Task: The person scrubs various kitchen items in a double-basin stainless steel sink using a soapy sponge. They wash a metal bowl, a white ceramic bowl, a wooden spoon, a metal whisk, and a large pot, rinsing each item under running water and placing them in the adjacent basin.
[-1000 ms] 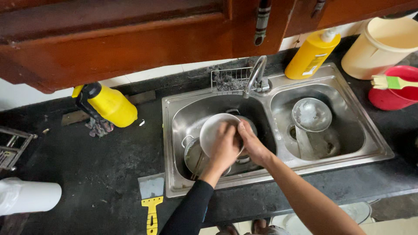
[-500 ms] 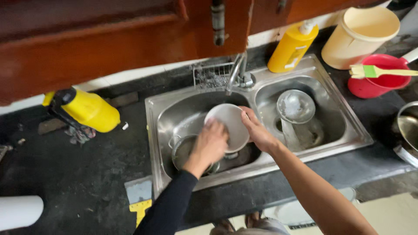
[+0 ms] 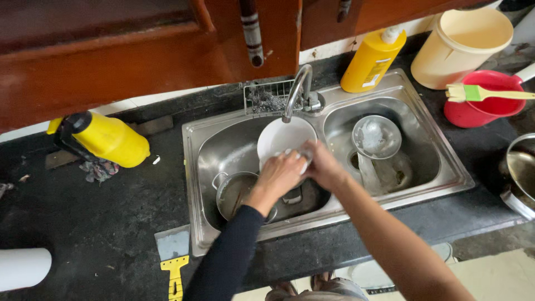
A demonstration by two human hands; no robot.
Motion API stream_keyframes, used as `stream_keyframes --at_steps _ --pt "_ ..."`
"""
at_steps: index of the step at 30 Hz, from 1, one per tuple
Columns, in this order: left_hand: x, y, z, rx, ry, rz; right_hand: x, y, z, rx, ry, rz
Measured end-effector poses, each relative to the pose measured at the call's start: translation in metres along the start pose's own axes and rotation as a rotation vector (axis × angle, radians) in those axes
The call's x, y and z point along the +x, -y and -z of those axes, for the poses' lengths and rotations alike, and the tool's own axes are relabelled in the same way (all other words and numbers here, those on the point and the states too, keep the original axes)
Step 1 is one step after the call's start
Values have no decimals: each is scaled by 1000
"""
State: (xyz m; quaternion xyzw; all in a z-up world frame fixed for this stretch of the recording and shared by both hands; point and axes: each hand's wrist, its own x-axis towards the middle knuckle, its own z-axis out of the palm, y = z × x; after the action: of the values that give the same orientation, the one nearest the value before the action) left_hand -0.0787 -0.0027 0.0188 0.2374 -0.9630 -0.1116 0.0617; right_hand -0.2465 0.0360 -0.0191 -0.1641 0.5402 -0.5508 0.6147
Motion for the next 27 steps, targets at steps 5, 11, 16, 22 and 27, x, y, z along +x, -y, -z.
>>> stream_keyframes --at_steps 5,11,16,22,27 --pt "-27 -3 -6 -131 -273 -318 1 11 14 -270 -54 -29" --pt "-6 5 -6 -42 -60 -13 -11 -6 -16 -64 -205 22" --pt "-26 12 -6 88 -169 -237 -3 14 4 -286 -43 -22" --pt "0 3 -10 -16 -190 -16 15 -21 -10 2 -47 -3" --pt "-25 26 -14 10 -132 -288 22 6 18 -207 -32 -40"
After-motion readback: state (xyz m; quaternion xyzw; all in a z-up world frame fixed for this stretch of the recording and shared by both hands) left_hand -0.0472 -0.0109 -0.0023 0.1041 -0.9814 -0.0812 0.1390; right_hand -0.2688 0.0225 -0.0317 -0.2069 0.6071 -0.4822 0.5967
